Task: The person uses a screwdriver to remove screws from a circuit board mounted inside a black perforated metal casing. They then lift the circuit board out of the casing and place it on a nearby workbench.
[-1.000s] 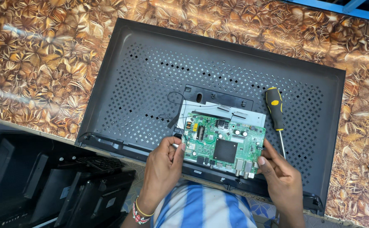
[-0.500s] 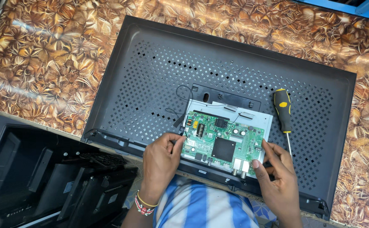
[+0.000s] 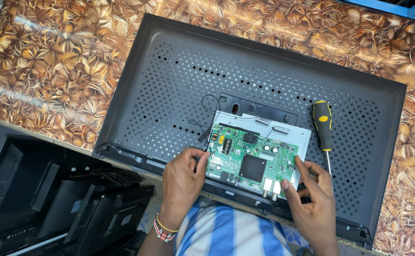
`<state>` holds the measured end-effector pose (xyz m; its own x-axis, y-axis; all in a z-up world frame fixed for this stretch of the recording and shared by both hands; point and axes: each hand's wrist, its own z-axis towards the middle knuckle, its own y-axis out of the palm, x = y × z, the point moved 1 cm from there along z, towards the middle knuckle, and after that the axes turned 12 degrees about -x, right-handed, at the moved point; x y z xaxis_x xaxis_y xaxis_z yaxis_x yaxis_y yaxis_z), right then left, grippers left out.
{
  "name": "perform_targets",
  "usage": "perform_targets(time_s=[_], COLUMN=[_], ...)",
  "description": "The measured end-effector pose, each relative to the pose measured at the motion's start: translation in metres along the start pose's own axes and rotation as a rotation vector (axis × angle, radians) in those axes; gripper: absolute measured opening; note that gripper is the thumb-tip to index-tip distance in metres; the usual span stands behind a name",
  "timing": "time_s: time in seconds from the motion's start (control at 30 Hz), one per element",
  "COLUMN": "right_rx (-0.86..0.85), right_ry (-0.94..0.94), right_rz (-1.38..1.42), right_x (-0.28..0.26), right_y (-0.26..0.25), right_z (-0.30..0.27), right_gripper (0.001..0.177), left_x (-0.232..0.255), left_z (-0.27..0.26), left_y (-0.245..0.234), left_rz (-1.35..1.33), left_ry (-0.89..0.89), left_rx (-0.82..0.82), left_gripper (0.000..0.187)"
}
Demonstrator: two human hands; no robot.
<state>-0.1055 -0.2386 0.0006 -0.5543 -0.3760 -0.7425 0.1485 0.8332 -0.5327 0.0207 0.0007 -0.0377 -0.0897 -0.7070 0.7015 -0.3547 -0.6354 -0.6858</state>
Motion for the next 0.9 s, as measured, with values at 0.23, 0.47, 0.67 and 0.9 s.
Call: perform_targets(time_s=[0.23,0.47,0.67,0.9], right_rx=[0.011,0.127,0.127,0.139], right_ry=[-0.031,-0.088,-0.069,-0.238], right_rz=[0.000,0.191,0.015,-0.218], right_x=[0.000,-0.003,-0.003,0.011], right_y=[-0.002,-0.010,-0.012,-0.008], right_z=[0.001,-0.003,-0.006,-0.003], right_gripper=[0.059,0.047,0.049,0.041], left_x=[0.001,0.003,0.002,0.002], left_z=[0.000,0.000,0.001,0.001], left_y=[-0.004,-0.008,-0.006,-0.006], left_rz=[-0.011,0.005,0.006,-0.010], left_ry=[0.010,0.039,0.031,0.044], left_rx=[-0.012,-0.031,-0.025,0.010], left_gripper=[0.020,0.021,0.022,0.019])
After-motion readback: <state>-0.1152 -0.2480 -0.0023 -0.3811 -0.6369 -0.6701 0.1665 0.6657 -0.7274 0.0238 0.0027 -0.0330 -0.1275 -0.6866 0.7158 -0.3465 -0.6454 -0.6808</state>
